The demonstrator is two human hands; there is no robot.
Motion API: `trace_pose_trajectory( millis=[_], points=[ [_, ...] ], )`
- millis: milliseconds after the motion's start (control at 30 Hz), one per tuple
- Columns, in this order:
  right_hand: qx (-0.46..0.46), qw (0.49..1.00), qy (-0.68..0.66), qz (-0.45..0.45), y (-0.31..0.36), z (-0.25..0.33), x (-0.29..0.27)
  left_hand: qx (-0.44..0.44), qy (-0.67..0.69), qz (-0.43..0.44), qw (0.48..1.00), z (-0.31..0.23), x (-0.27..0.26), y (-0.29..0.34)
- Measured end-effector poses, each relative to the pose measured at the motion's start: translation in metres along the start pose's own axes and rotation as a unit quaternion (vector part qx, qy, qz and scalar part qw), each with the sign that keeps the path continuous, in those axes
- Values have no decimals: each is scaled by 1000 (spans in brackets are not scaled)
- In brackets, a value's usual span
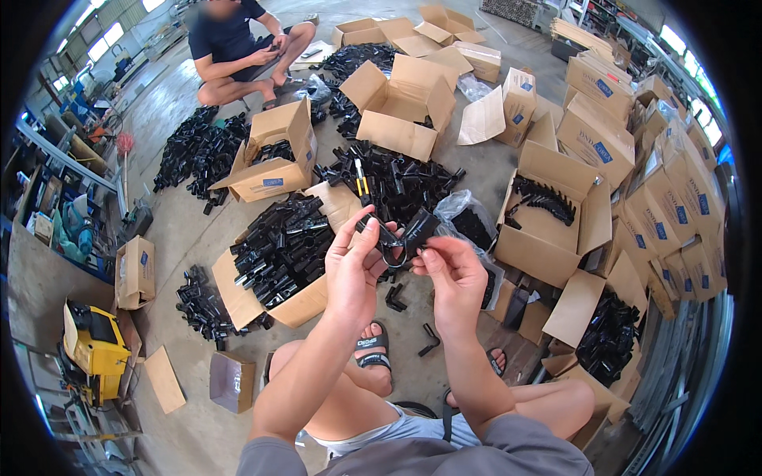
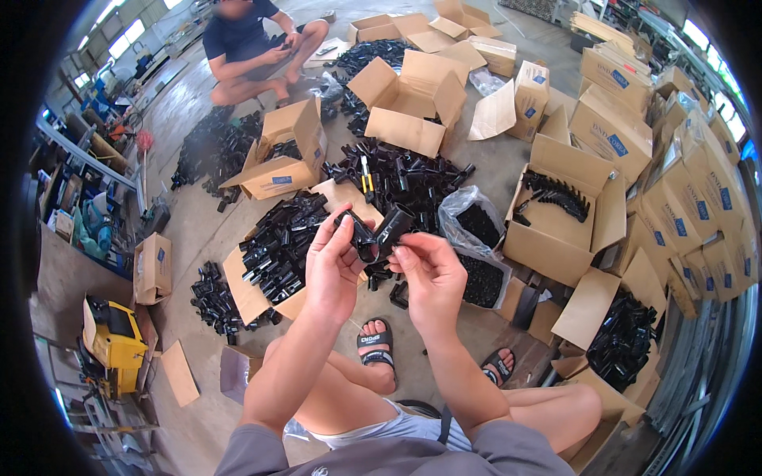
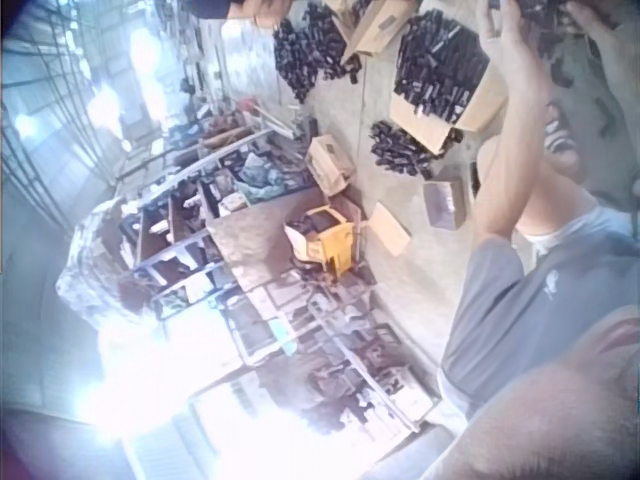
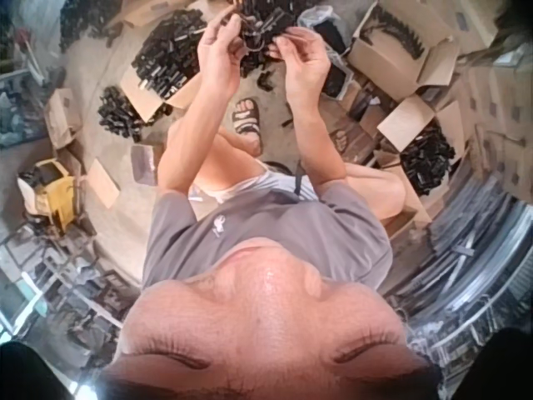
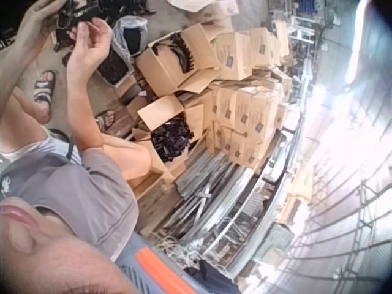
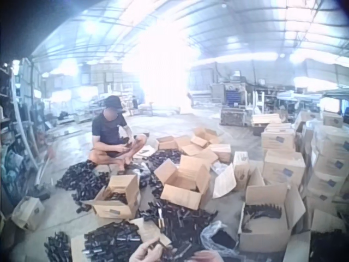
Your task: The person sorts black plastic parts from boxes on the floor, picking up pieces individually and placing them into a small bag.
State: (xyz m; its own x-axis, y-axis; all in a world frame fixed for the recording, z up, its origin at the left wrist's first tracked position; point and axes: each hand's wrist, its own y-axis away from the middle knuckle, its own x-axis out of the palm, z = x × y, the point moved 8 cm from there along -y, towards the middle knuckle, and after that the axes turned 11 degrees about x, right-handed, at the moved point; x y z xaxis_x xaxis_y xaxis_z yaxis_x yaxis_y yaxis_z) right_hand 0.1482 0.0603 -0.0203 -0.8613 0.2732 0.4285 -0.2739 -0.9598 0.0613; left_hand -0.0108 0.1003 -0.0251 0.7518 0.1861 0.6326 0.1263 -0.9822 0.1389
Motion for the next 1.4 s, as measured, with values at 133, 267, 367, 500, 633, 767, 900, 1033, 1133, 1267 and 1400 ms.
trace_pose_trajectory(
  millis=[133, 267, 367, 500, 633, 767, 900, 1033, 1133, 1267, 1400],
  points=[
    [18, 999, -44, -19, -2, -10, -11, 70, -57, 37, 995, -9, 6, 7],
    [49, 995, -87, -31, 9, -21, -14, 147, -87, 70, 983, -18, 10, 16],
    [52, 994, -96, -32, 9, -21, -15, 196, -98, 120, 968, -17, 13, 16],
    [28, 994, -95, -46, 12, -20, -17, 174, -95, 102, 975, -13, 10, 16],
    [-1, 996, -55, -63, 16, -24, -19, 112, -85, 67, 988, -10, 6, 16],
    [-10, 997, -38, -61, 16, -28, -18, 97, -48, 14, 994, -12, 9, 17],
    [20, 993, -99, -55, 18, -33, -14, 176, -127, 70, 974, -13, 5, 16],
    [60, 987, -140, -48, 15, -41, -19, 210, -157, 97, 960, -15, 13, 21],
    [84, 985, -148, -20, 14, -44, -19, 212, -136, 78, 965, -21, 28, 28],
    [134, 973, -189, -10, 13, -49, -20, 192, -170, 117, 959, -14, 20, 23],
    [204, 946, -253, 6, 14, -59, -19, 152, -177, 150, 961, -12, 24, 27]
  ],
)
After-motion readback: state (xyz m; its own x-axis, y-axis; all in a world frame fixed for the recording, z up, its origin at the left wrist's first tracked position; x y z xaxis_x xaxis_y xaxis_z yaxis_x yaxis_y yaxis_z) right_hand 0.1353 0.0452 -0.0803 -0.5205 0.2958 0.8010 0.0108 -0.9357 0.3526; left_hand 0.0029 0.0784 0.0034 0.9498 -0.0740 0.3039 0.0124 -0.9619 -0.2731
